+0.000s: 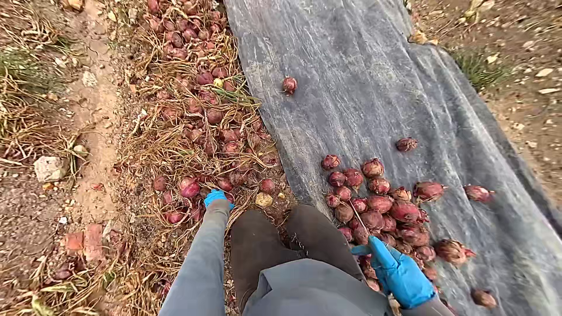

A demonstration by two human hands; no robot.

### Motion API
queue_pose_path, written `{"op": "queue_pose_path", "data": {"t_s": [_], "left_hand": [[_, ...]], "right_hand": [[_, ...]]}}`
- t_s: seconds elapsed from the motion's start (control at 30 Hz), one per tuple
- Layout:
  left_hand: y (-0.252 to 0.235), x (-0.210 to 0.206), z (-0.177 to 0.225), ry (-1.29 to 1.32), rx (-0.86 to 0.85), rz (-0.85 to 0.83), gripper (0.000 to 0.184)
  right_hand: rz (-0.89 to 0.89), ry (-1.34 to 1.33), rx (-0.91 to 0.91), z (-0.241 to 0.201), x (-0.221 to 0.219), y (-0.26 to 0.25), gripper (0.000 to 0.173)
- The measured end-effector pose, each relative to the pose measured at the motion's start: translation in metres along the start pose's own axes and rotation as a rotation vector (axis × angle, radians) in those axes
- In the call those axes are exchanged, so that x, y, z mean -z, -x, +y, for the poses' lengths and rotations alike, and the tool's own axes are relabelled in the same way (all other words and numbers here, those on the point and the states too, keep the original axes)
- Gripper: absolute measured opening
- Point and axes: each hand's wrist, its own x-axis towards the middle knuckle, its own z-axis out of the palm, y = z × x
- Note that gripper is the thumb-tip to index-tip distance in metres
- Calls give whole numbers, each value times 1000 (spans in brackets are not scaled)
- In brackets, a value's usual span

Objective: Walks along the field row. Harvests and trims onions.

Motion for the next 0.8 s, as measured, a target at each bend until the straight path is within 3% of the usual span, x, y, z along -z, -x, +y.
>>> {"op": "queue_pose_path", "data": {"t_s": [0.13, 0.23, 0.3, 0.4, 0.47, 0.53, 0.6, 0.63, 0.7, 0.8], "left_hand": [[41, 25, -5, -108, -72, -50, 95], [81, 53, -18, -133, -83, -163, 57], [96, 63, -35, -62, -119, -144, 54], [156, 75, -59, 380, -261, -46, 48], [215, 60, -64, 945, -484, 40, 31], [274, 31, -54, 1634, -753, -263, 28], [314, 5, -40, 1824, -1017, -607, 27], [327, -8, -32, 1819, -1101, -666, 26], [348, -26, -20, 1713, -1112, -499, 26], [368, -25, -18, 1262, -940, 1, 28]], "right_hand": [[-18, -15, 40, -3, -2, 1, 57], [-74, -11, 49, 2, -1, 2, 56], [-98, -27, 55, 2, -5, 3, 51], [-250, -106, 56, -15, -11, 13, 44], [-432, -259, 73, -26, -22, 15, 43], [-657, -360, 136, -30, -33, 16, 44], [-831, -398, 231, -35, -43, 21, 44], [-879, -395, 278, -38, -45, 27, 41], [-837, -361, 373, -40, -43, 40, 46], [-559, -159, 480, -30, -40, 44, 55]]}}
